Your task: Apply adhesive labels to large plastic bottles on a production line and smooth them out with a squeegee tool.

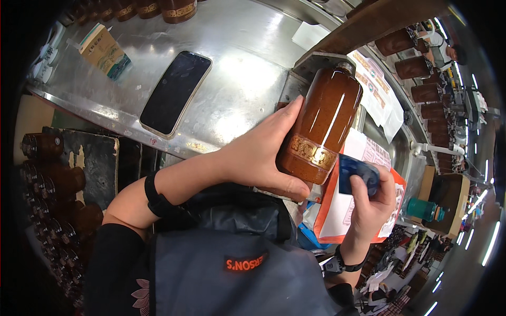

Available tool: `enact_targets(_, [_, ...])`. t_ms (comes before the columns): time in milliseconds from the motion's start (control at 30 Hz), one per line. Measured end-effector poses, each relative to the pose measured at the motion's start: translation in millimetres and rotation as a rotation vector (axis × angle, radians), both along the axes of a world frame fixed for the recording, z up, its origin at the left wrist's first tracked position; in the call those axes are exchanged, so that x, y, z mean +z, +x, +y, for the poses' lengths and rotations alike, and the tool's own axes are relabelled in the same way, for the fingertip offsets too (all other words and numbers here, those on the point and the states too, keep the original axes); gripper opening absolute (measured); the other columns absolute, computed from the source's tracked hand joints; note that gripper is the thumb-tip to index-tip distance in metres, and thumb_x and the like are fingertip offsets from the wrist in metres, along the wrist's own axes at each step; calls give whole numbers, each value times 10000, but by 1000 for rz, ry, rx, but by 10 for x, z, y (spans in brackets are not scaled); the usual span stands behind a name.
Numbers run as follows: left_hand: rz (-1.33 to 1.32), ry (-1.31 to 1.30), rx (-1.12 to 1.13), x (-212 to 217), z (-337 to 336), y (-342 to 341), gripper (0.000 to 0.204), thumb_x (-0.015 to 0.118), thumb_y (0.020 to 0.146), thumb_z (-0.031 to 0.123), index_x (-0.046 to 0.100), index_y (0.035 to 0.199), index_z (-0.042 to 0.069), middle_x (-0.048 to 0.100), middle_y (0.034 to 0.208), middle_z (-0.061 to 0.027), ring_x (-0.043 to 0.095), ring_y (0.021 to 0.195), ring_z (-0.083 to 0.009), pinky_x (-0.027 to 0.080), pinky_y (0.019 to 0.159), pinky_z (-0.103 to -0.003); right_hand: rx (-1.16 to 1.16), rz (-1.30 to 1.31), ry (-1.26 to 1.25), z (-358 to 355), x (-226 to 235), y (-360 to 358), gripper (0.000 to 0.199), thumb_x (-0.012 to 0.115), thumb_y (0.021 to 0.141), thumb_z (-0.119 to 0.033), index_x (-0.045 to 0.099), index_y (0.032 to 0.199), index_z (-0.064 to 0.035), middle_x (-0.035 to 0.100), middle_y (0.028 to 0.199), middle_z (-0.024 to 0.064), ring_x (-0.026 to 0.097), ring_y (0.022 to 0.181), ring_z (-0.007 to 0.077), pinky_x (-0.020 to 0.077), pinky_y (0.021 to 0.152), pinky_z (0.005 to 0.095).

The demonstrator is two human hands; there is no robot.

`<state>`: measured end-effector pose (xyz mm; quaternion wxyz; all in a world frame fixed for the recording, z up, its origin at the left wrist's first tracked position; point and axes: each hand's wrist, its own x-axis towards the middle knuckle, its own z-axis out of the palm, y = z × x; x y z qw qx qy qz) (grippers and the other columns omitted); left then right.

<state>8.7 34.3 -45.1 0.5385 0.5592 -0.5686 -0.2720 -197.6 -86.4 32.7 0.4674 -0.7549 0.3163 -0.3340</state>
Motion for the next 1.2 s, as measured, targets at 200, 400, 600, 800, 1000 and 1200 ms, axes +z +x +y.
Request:
enact_targets(200, [-231,6,228,196,-26,-180,1116,826,694,336,183,1472,-141,348,1406,-400,475,1227,-505,404,1066,-441,462,206,-709,-9,248,232,395,778,581,15,730,967,-54,618,750,50,561,713,199,433,623,313])
enact_targets(400, [-282,58,255,191,-7,-184,1088,830,718,363,216,1509,-61,333,1490,-294,407,1344,-432,390,1090,-434,390,301,-755,-60,285,240,369,757,614,-70,757,983,-80,619,792,53,549,717,216,439,640,331])
enact_targets(600, [-251,49,278,169,13,-185,1061,813,729,370,228,1512,-42,362,1482,-255,424,1332,-413,400,1079,-424,427,295,-591,-165,455,264,260,777,691,-89,748,949,-75,688,829,44,560,748,196,443,686,325])
enact_targets(800, [-233,-41,306,32,-25,-171,1157,821,713,435,171,1466,-155,351,1425,-375,435,1304,-463,373,1109,-433,716,460,-526,-697,656,292,203,795,748,-156,698,884,-41,631,783,44,548,772,220,406,729,344])
enact_targets(1000, [-183,-45,231,-68,-95,-137,1225,830,686,472,138,1457,-182,338,1447,-368,431,1320,-454,364,1120,-434,938,563,-653,-672,720,849,192,760,765,-202,689,901,-87,595,834,37,512,809,247,411,737,358])
enact_targets(1200, [-139,-112,278,-100,-97,-119,1244,870,649,465,161,1508,-89,444,1404,-304,517,1247,-427,469,999,-439,1093,569,-759,-386,755,1259,223,757,741,-161,689,943,-96,565,831,60,510,799,277,441,691,372])
